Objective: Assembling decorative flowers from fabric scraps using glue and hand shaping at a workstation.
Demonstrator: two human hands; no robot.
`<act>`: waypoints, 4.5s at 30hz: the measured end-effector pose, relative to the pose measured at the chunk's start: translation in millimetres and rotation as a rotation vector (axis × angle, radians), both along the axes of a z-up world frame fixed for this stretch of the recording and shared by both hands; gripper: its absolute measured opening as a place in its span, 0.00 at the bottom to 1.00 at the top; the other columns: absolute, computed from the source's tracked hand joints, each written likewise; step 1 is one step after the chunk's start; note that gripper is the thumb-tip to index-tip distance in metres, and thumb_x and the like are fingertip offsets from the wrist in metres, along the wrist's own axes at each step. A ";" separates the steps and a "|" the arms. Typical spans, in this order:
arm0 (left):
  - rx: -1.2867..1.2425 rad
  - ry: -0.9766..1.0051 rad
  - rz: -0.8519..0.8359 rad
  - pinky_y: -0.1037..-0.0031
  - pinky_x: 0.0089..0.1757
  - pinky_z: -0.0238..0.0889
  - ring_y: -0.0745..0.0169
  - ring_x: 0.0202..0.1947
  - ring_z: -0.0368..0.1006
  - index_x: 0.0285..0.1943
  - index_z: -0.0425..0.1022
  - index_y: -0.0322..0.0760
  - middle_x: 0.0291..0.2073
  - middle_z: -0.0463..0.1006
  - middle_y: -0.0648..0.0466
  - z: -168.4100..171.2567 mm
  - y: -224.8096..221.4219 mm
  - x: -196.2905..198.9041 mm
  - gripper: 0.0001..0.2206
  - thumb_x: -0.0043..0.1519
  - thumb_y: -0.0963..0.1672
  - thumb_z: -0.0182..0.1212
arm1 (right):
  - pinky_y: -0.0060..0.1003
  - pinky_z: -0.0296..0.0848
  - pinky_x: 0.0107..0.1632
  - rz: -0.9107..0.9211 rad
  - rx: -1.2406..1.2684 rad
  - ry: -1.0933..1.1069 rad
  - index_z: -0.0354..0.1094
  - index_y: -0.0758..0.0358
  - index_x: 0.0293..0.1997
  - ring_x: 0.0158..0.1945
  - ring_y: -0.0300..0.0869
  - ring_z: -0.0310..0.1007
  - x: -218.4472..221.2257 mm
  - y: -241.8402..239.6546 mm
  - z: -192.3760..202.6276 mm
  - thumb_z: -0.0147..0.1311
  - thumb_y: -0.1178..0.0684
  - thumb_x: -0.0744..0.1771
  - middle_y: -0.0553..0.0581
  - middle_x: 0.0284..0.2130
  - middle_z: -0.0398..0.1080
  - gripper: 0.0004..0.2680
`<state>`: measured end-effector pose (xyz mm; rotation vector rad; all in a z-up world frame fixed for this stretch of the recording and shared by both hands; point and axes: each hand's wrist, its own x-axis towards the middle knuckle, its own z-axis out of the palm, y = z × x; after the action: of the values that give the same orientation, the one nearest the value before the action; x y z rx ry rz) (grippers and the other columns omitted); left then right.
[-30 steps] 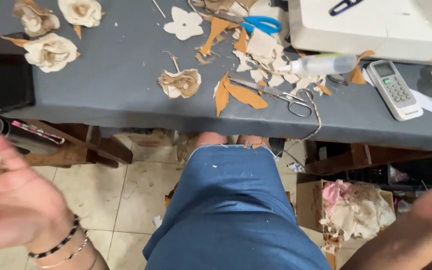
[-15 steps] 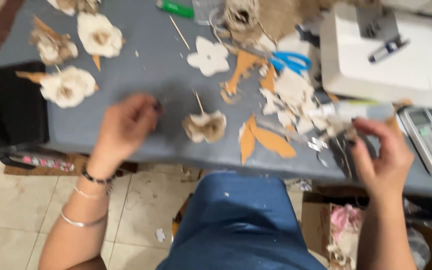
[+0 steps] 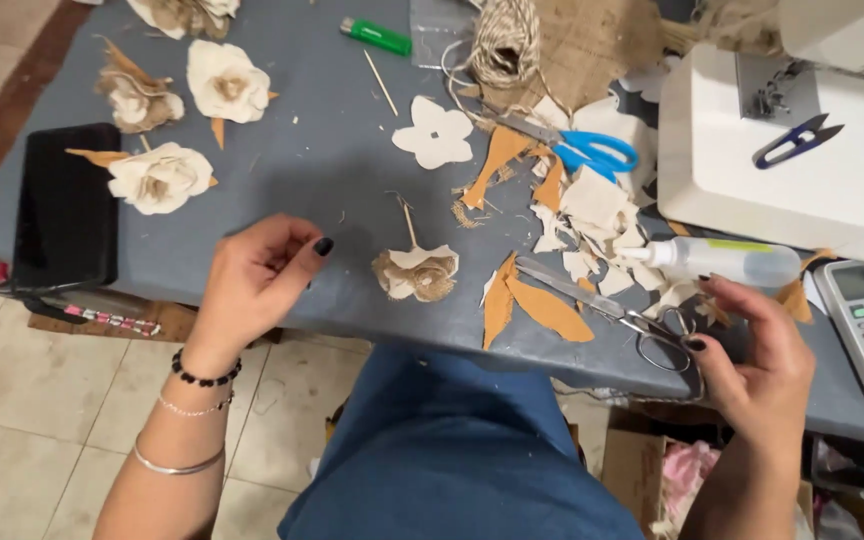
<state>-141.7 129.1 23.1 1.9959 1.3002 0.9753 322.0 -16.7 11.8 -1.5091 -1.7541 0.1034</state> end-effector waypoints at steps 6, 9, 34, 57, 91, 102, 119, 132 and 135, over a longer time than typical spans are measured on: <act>-0.030 -0.093 -0.039 0.80 0.27 0.53 0.76 0.21 0.58 0.51 0.81 0.39 0.19 0.69 0.62 8.0 -11.1 7.0 0.07 0.68 0.41 0.58 | 0.41 0.70 0.65 0.060 -0.032 0.197 0.63 0.77 0.63 0.60 0.51 0.70 -1.4 -3.0 0.6 0.52 0.57 0.70 0.69 0.56 0.70 0.15; -0.081 -0.120 -0.061 0.82 0.29 0.56 0.77 0.22 0.61 0.55 0.80 0.38 0.20 0.72 0.61 6.0 -13.8 9.0 0.10 0.68 0.40 0.57 | 0.40 0.71 0.65 0.090 -0.036 0.241 0.64 0.78 0.61 0.59 0.51 0.72 4.2 -4.8 -5.3 0.52 0.59 0.70 0.69 0.55 0.70 0.13; -0.019 -0.139 -0.076 0.82 0.31 0.63 0.75 0.23 0.65 0.58 0.78 0.41 0.30 0.77 0.57 -10.6 -11.1 6.7 0.14 0.64 0.41 0.67 | 0.34 0.75 0.60 0.051 -0.029 0.355 0.68 0.74 0.57 0.53 0.44 0.75 8.9 -3.0 -10.7 0.54 0.60 0.71 0.64 0.48 0.74 0.09; 0.614 0.290 -0.427 0.66 0.38 0.74 0.56 0.38 0.81 0.52 0.81 0.29 0.41 0.85 0.48 74.3 -30.5 87.8 0.11 0.62 0.32 0.61 | 0.47 0.69 0.62 -0.332 0.369 -0.021 0.69 0.83 0.59 0.56 0.58 0.71 55.7 -74.2 1.5 0.54 0.68 0.79 0.75 0.52 0.71 0.03; 0.009 0.395 -0.980 0.59 0.41 0.73 0.49 0.36 0.81 0.42 0.77 0.42 0.30 0.83 0.50 30.3 137.3 166.9 0.08 0.56 0.43 0.69 | 0.40 0.70 0.47 0.161 0.229 -0.466 0.72 0.54 0.44 0.44 0.48 0.77 -45.6 159.1 45.9 0.59 0.57 0.69 0.52 0.38 0.76 0.02; 0.456 0.207 -0.697 0.61 0.45 0.63 0.47 0.46 0.73 0.58 0.74 0.38 0.44 0.81 0.51 15.8 134.2 170.1 0.13 0.65 0.40 0.60 | 0.62 0.49 0.72 0.089 0.271 -0.793 0.76 0.63 0.53 0.63 0.53 0.71 -60.5 163.5 37.6 0.66 0.45 0.69 0.60 0.58 0.72 0.13; 0.510 0.160 -0.620 0.59 0.55 0.63 0.44 0.56 0.71 0.72 0.65 0.36 0.57 0.79 0.49 2.6 134.4 168.5 0.31 0.59 0.41 0.75 | 0.62 0.49 0.73 0.101 0.294 -0.660 0.79 0.64 0.51 0.64 0.59 0.70 -65.1 175.4 27.1 0.75 0.52 0.68 0.63 0.55 0.74 0.11; 0.604 0.117 -0.616 0.63 0.53 0.66 0.48 0.52 0.74 0.65 0.74 0.33 0.54 0.81 0.49 0.9 132.6 170.9 0.26 0.58 0.42 0.79 | 0.62 0.46 0.75 0.129 0.311 -0.667 0.80 0.61 0.43 0.65 0.58 0.72 -55.9 182.9 17.0 0.72 0.53 0.71 0.58 0.53 0.74 0.05; 0.607 0.109 -0.621 0.62 0.55 0.66 0.47 0.55 0.73 0.67 0.72 0.32 0.58 0.80 0.48 2.8 131.7 169.3 0.27 0.60 0.41 0.78 | 0.62 0.45 0.75 0.168 0.324 -0.621 0.81 0.61 0.44 0.64 0.58 0.73 -58.3 179.7 24.1 0.71 0.55 0.72 0.59 0.52 0.74 0.04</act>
<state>27.6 260.8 25.9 2.6946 0.3609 1.0197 263.7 163.0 35.9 -1.2219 -2.2439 -0.5976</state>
